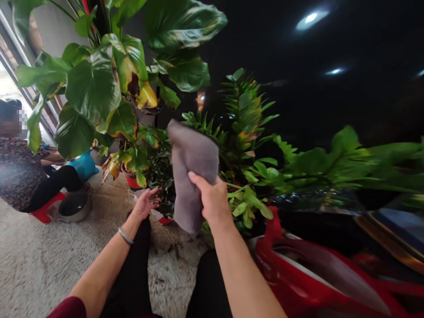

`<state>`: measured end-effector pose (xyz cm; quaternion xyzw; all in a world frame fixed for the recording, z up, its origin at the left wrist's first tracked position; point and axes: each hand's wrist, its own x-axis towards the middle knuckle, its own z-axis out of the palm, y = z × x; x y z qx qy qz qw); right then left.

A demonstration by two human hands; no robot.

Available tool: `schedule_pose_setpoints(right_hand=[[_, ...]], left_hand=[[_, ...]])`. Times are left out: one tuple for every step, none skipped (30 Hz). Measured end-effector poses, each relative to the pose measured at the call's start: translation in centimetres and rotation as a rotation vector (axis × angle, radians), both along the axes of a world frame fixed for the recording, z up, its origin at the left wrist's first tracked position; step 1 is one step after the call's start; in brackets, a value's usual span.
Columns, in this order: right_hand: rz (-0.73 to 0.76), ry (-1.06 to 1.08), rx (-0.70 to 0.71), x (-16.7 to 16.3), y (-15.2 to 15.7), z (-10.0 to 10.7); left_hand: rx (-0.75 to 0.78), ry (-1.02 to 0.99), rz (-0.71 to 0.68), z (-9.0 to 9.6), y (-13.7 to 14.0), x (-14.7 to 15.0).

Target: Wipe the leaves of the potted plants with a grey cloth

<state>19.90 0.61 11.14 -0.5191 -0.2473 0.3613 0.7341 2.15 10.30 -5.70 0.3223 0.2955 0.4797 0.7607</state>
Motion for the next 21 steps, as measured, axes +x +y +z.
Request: schedule_pose_setpoints(right_hand=[[-0.044, 0.055, -0.008, 0.4, 1.2, -0.2], [-0.055, 0.112, -0.047, 0.5, 2.0, -0.9], [-0.039, 0.161, -0.107, 0.3, 2.3, -1.9], [-0.006, 0.196, -0.174, 0.0, 2.0, -3.3], [0.029, 0.213, -0.231, -0.5, 1.2, -4.7], [0.061, 0.219, -0.269, -1.0, 0.0, -6.1], [0.091, 0.229, -0.296, -1.5, -1.4, -7.2], [0.103, 0.24, -0.315, -1.9, -2.9, -7.9], [0.109, 0.25, -0.326, -2.1, -4.1, -8.1], [0.1, 0.255, -0.322, -2.2, -5.0, -7.9], [0.081, 0.249, -0.3, -2.2, -5.4, -7.1], [0.056, 0.226, -0.258, -2.0, -5.3, -6.0], [0.029, 0.185, -0.2, -1.9, -4.7, -4.6], [0.008, 0.135, -0.135, -1.8, -3.6, -3.3], [0.0, 0.088, -0.072, -1.8, -2.3, -2.1], [0.01, 0.053, -0.028, -2.1, -0.8, -1.2], [0.037, 0.034, -0.008, -2.5, 0.6, -0.8], [0.076, 0.03, -0.017, -3.0, 1.8, -0.9], [0.125, 0.031, -0.047, -3.6, 2.6, -1.5], [0.179, 0.027, -0.094, -4.3, 2.8, -2.5], [0.233, 0.011, -0.149, -4.9, 2.6, -3.6]], left_hand=[[0.008, 0.008, 0.004, 0.1, -0.2, 0.2], [0.015, 0.019, 0.005, 0.0, -0.3, 0.3], [0.023, 0.036, 0.008, -0.1, -0.4, 0.5], [0.028, 0.06, 0.024, -0.3, -0.4, 0.6], [0.025, 0.087, 0.065, -0.5, -0.3, 0.6], [0.012, 0.106, 0.137, -0.7, -0.1, 0.4], [-0.012, 0.116, 0.236, -0.9, 0.2, 0.2], [-0.041, 0.116, 0.354, -1.0, 0.5, -0.2], [-0.068, 0.108, 0.476, -1.0, 0.9, -0.6], [-0.082, 0.095, 0.581, -0.8, 1.3, -1.0], [-0.076, 0.084, 0.653, -0.5, 1.7, -1.4], [-0.049, 0.081, 0.69, 0.0, 2.1, -1.6], [-0.005, 0.087, 0.695, 0.5, 2.5, -1.7], [0.045, 0.099, 0.671, 1.0, 2.8, -1.6], [0.09, 0.117, 0.626, 1.6, 3.1, -1.4], [0.12, 0.138, 0.571, 2.0, 3.3, -1.0], [0.135, 0.155, 0.518, 2.3, 3.5, -0.7], [0.135, 0.163, 0.474, 2.4, 3.6, -0.3], [0.124, 0.161, 0.444, 2.3, 3.8, 0.0], [0.111, 0.149, 0.435, 2.1, 3.9, 0.1], [0.101, 0.133, 0.447, 1.6, 4.1, 0.1]])
